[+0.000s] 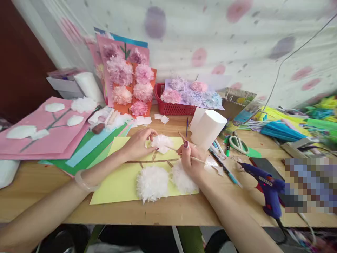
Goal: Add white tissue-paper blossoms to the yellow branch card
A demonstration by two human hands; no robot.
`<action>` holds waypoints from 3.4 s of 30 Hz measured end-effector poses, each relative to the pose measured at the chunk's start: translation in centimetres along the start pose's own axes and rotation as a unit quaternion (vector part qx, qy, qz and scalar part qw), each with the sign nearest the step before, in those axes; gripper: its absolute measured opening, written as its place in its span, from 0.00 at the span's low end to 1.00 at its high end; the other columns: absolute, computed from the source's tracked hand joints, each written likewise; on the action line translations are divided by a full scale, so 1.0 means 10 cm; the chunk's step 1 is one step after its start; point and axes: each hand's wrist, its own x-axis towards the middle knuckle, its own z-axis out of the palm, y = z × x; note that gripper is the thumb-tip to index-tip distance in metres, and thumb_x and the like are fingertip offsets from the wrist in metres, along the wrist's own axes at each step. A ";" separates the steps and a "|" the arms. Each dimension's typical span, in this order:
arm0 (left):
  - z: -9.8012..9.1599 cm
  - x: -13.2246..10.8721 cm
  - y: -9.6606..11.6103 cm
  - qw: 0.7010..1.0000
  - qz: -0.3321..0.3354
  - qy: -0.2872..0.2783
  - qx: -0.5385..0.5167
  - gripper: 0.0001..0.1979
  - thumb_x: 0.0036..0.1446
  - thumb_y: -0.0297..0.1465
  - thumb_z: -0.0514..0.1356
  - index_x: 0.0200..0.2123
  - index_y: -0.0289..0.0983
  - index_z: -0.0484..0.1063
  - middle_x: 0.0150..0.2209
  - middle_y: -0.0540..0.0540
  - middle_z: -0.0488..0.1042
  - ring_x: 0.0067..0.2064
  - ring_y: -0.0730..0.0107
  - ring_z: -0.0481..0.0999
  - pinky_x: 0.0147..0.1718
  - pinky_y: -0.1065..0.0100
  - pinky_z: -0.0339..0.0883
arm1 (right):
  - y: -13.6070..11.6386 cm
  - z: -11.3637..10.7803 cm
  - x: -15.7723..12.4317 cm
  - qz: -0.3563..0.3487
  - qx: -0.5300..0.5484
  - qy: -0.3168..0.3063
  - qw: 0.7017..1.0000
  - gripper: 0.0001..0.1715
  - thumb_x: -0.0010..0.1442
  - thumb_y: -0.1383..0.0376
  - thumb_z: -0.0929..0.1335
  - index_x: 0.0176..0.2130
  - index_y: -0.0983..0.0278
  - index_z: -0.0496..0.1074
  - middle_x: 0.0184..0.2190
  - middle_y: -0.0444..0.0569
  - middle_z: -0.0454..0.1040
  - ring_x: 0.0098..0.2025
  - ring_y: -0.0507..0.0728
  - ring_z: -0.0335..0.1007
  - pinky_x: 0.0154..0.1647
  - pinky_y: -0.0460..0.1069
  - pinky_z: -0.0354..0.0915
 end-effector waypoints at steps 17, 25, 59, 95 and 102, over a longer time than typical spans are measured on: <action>-0.05 -0.03 -0.07 0.992 -0.037 -0.110 0.050 0.42 0.49 0.48 0.67 0.64 0.42 0.58 0.64 0.37 0.66 0.65 0.41 0.59 0.59 0.48 0.48 | -0.12 -0.04 0.08 -0.091 -0.029 -0.004 0.995 0.28 0.73 0.64 0.54 0.24 0.62 0.66 0.16 0.41 0.68 0.16 0.47 0.61 0.20 0.45 0.53; -0.05 -0.01 -0.08 0.992 -0.022 -0.118 0.047 0.42 0.50 0.49 0.66 0.64 0.41 0.58 0.62 0.38 0.69 0.63 0.42 0.62 0.57 0.52 0.50 | -0.15 -0.06 0.13 -0.174 -0.045 -0.025 0.983 0.24 0.72 0.68 0.54 0.27 0.62 0.64 0.20 0.45 0.71 0.19 0.49 0.62 0.21 0.47 0.52; -0.01 -0.04 -0.12 0.994 -0.020 -0.106 0.023 0.40 0.50 0.46 0.67 0.64 0.43 0.58 0.63 0.39 0.68 0.64 0.44 0.61 0.58 0.53 0.49 | -0.24 0.04 0.09 0.177 0.140 0.022 0.974 0.37 0.69 0.45 0.58 0.19 0.63 0.70 0.15 0.45 0.69 0.18 0.51 0.65 0.21 0.47 0.61; -0.64 0.15 -1.02 0.964 -0.150 0.130 0.179 0.17 0.54 0.32 0.60 0.48 0.41 0.74 0.43 0.39 0.82 0.56 0.45 0.73 0.58 0.44 0.49 | -0.18 -0.08 0.08 -0.103 0.123 -0.022 0.987 0.18 0.69 0.69 0.57 0.30 0.61 0.67 0.21 0.41 0.67 0.20 0.49 0.65 0.22 0.46 0.58; -0.65 0.19 -1.03 0.961 -0.177 0.191 0.097 0.22 0.56 0.30 0.55 0.55 0.39 0.65 0.43 0.39 0.81 0.51 0.51 0.77 0.55 0.47 0.59 | -0.23 -0.12 0.11 -0.132 0.124 0.005 0.983 0.18 0.69 0.70 0.57 0.30 0.62 0.67 0.23 0.42 0.69 0.19 0.48 0.63 0.21 0.45 0.57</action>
